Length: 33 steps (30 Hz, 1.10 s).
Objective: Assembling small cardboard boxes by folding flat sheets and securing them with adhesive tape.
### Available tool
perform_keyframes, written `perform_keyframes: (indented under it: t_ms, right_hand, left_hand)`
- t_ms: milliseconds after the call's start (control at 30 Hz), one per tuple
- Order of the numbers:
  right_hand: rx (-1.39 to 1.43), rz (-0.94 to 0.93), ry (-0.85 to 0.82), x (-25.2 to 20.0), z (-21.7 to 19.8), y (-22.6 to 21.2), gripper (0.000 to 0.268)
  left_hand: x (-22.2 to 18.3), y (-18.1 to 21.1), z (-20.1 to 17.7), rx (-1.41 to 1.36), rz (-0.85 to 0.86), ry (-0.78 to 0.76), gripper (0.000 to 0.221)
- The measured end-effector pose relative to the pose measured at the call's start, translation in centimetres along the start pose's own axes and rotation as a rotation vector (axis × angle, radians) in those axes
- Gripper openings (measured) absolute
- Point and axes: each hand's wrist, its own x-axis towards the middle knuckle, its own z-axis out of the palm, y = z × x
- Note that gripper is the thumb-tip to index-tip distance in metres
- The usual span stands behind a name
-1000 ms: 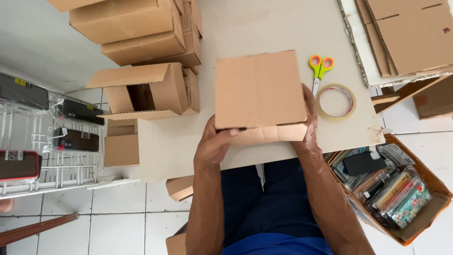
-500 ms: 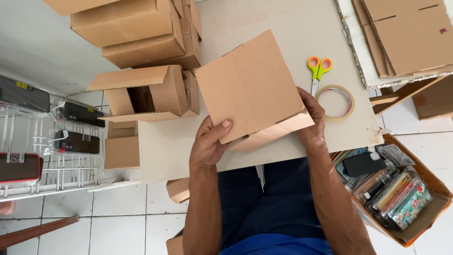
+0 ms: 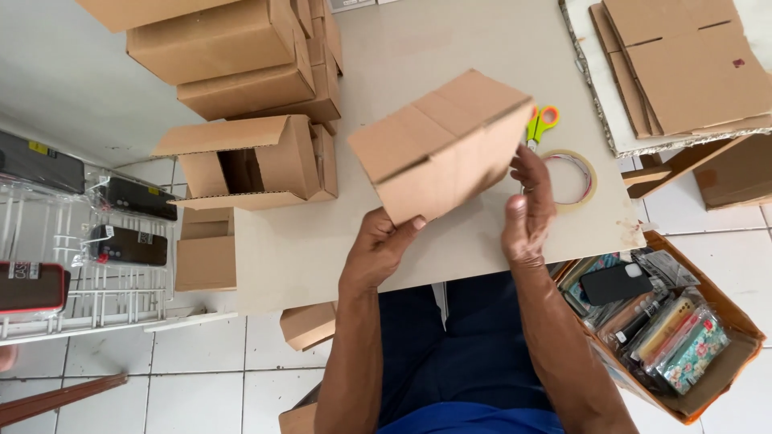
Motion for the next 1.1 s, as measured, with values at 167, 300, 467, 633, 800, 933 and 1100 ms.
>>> perform_keyframes:
  t_ms: [167, 300, 467, 633, 800, 933, 1100]
  right_hand:
    - [0.057, -0.033, -0.061, -1.6, 0.7, 2.6, 0.117]
    - [0.315, 0.093, -0.334, -1.9, 1.0, 4.1, 0.114]
    - [0.207, 0.061, -0.346, -2.0, 0.8, 3.0, 0.076]
    - [-0.109, -0.096, -0.269, -1.0, 0.0, 1.3, 0.056]
    - [-0.306, -0.244, -0.215, -1.1, 1.1, 0.6, 0.053]
    - [-0.324, -0.235, -0.206, -1.4, 0.8, 1.0, 0.051]
    - [-0.358, -0.221, -0.171, -1.9, -0.2, 2.1, 0.048]
  left_hand:
    - [-0.7, -1.5, 0.4, 0.015, -0.044, -0.056, 0.037]
    - [-0.6, -1.5, 0.4, -0.002, -0.143, -0.232, 0.031]
    - [0.3, -3.8, -1.0, 0.02, -0.114, -0.193, 0.033]
    - [0.9, -1.7, 1.3, -0.119, 0.051, -0.126, 0.047]
    - [-1.1, -1.6, 4.4, 0.363, -0.101, 0.035, 0.105]
    - [1.1, -1.2, 4.7, 0.376, -0.111, 0.073, 0.082]
    - [2.8, 3.5, 7.0, 0.587, -0.834, 0.081, 0.11]
